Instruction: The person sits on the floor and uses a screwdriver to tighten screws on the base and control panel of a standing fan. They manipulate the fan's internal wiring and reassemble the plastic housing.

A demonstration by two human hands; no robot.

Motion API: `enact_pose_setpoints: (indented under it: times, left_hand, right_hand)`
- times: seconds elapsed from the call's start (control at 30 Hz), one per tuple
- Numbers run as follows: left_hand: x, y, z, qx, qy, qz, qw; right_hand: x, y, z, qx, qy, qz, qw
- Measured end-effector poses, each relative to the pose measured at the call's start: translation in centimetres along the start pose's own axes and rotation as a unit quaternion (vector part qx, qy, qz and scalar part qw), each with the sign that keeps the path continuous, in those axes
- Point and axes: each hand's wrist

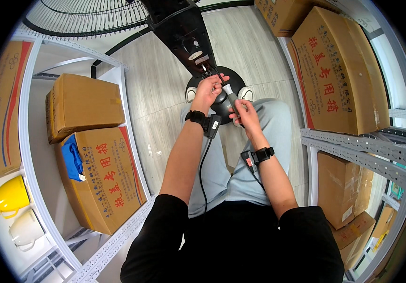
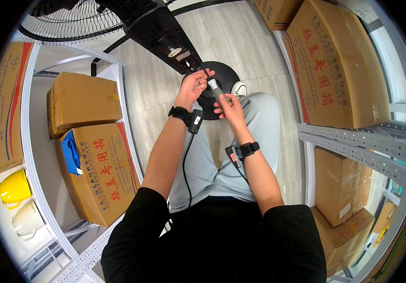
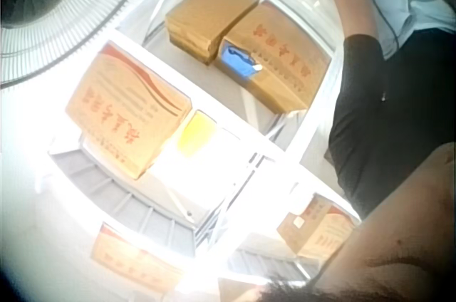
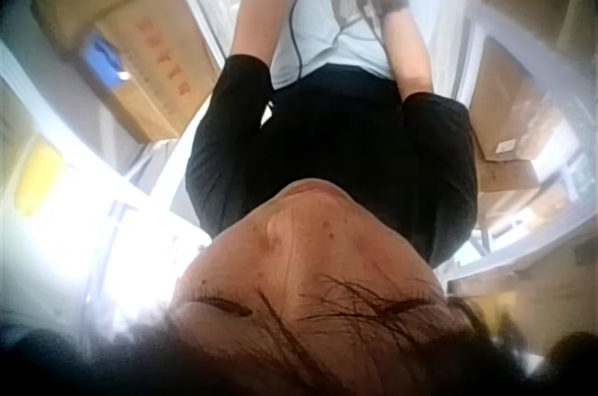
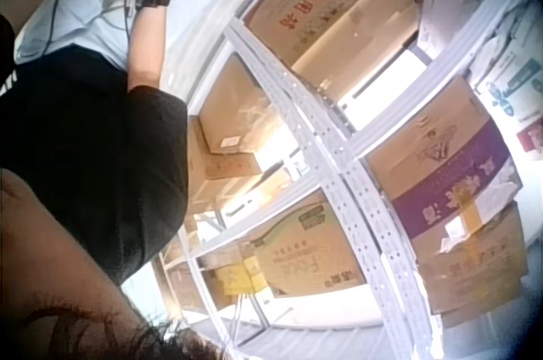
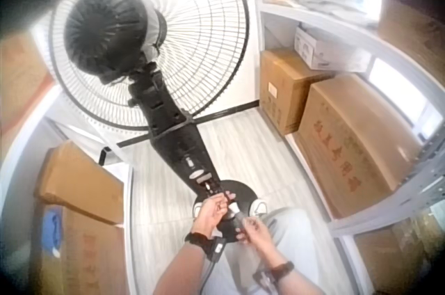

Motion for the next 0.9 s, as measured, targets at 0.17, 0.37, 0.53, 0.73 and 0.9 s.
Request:
enact_pose_setpoints:
  times: [0.17,0.37,0.53,0.73,0.9]
  left_hand:
    - [0.0,0.0,-0.1,-0.004,0.006,-0.001,1.000]
    - [0.2,0.0,-0.3,0.012,0.006,-0.003,1.000]
    - [0.1,0.0,-0.2,-0.001,0.002,-0.001,1.000]
    - [0.0,-0.1,0.1,-0.004,0.000,-0.007,1.000]
    - [0.2,0.1,-0.1,-0.002,-0.006,-0.002,1.000]
  right_hand:
    - [-0.6,1.0,0.2,0.060,0.022,0.042,0.997]
    - [-0.3,0.4,0.5,-0.018,-0.005,-0.020,1.000]
    - [-0.1,0.0,0.1,0.022,0.007,-0.004,1.000]
    - [-0.1,0.6,0.2,0.065,0.013,0.038,0.997]
    - [-0.4,0.4,0.6,-0.052,-0.002,-0.027,0.998]
Point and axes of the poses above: each hand's wrist, its own x-axis away from the middle knuckle, its own z-axis out of the back of the hand, y = z × x, and after that the axes turned 7 degrees about y, right-handed
